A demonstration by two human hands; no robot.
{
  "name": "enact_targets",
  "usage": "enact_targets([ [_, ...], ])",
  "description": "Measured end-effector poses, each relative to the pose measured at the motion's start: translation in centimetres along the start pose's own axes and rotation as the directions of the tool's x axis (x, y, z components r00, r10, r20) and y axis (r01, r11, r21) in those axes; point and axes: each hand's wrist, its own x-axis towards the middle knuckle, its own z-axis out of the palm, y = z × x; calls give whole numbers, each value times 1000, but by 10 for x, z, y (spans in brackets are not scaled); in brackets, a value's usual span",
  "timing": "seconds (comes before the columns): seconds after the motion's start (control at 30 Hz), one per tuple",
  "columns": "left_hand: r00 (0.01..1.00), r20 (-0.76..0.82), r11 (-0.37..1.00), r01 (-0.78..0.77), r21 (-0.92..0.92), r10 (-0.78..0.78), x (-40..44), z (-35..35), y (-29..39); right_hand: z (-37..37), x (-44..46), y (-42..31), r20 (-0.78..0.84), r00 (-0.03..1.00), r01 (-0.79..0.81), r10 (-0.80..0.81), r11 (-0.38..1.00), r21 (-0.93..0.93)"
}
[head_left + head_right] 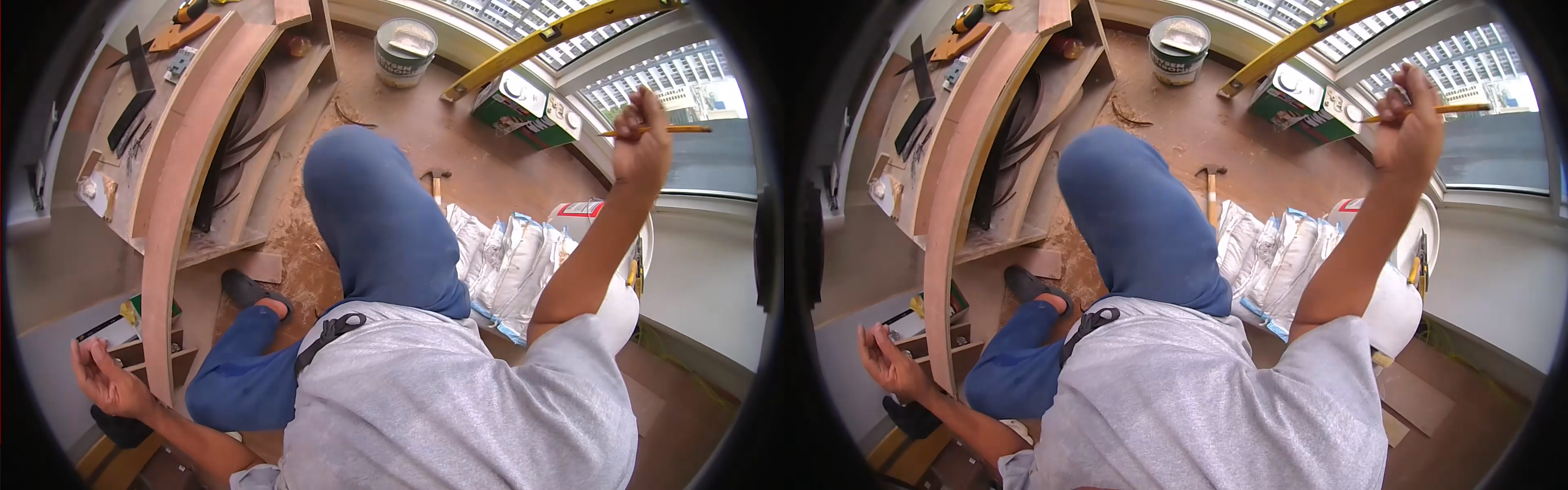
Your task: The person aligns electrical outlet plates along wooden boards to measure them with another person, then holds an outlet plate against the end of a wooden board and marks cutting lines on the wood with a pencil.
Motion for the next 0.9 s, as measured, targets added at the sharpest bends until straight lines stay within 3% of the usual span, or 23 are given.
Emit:
enact_targets([
  [0.07, 1000, -13, 1000, 19, -2, -19, 4, 11, 22, -24, -8, 42, 40, 974, -226, 223, 951, 213],
  [0.13, 999, -27, 999, 35, -6, -35, 10, 13, 32, -44, -16, 95, 288, 875, -481, 388, 764, 431],
  [0.17, 1000, 6, 1000, -27, -1, 27, 12, 13, 34, -42, -27, 117, 234, 837, -541, 494, 690, 481],
  [0.23, 995, 35, 996, -91, 11, 90, 13, 10, 39, -20, -48, 147, -43, 788, -557, 614, 742, 374],
  [0.3, 998, 26, 994, -64, 86, 62, 11, 5, 46, -22, -64, 174, -27, 703, -665, 711, 670, 330],
  [0.33, 998, 25, 996, -61, 69, 59, 8, 4, 45, -39, -65, 188, -37, 712, -655, 702, 682, 325],
  [0.4, 1000, 18, 994, -13, 106, 11, 5, -7, 43, -41, -70, 203, 331, 634, -767, 699, 514, 385],
  [0.43, 1000, 18, 997, -17, 78, 16, 1, -9, 44, -40, -72, 211, 183, 648, -741, 739, 558, 373],
  [0.57, 999, 31, 1000, 15, -6, -15, -14, -7, 46, -15, -68, 198, 110, 630, -748, 769, 563, 351],
  [0.63, 969, 69, 954, 247, -169, -238, -28, 15, 80, 16, -77, 177, 75, 734, -666, 675, 695, 270],
  [0.67, 957, 133, 920, 285, -270, -258, -34, 36, 112, 35, -87, 162, 253, 797, -604, 548, 732, 316],
  [0.7, 824, 396, 706, 557, -437, -405, -44, 48, 138, 68, -107, 133, 281, 826, -562, 488, 754, 341],
  [0.73, 787, 587, 486, 596, -640, -192, -47, 70, 145, 97, -128, 122, 247, 915, -379, 318, 886, 266],
  [0.77, 705, 700, 427, 671, -606, -115, -55, 88, 154, 127, -148, 103, 432, 901, -138, 51, 975, 172],
  [0.8, 595, 782, 260, 797, -545, -184, -54, 101, 183, 154, -177, 83, 455, 884, 90, -107, 994, 60],
  [0.83, 559, 800, 69, 827, -559, -217, -56, 112, 197, 173, -192, 74, 614, 693, 361, -379, 919, 161],
  [0.87, 517, 827, -125, 826, -549, -220, -61, 119, 200, 185, -211, 59, 717, 561, 472, -413, 871, 133],
  [0.9, 544, 804, -119, 806, -580, -238, -60, 119, 196, 201, -228, 64, 733, 419, 568, -536, 785, 249],
])
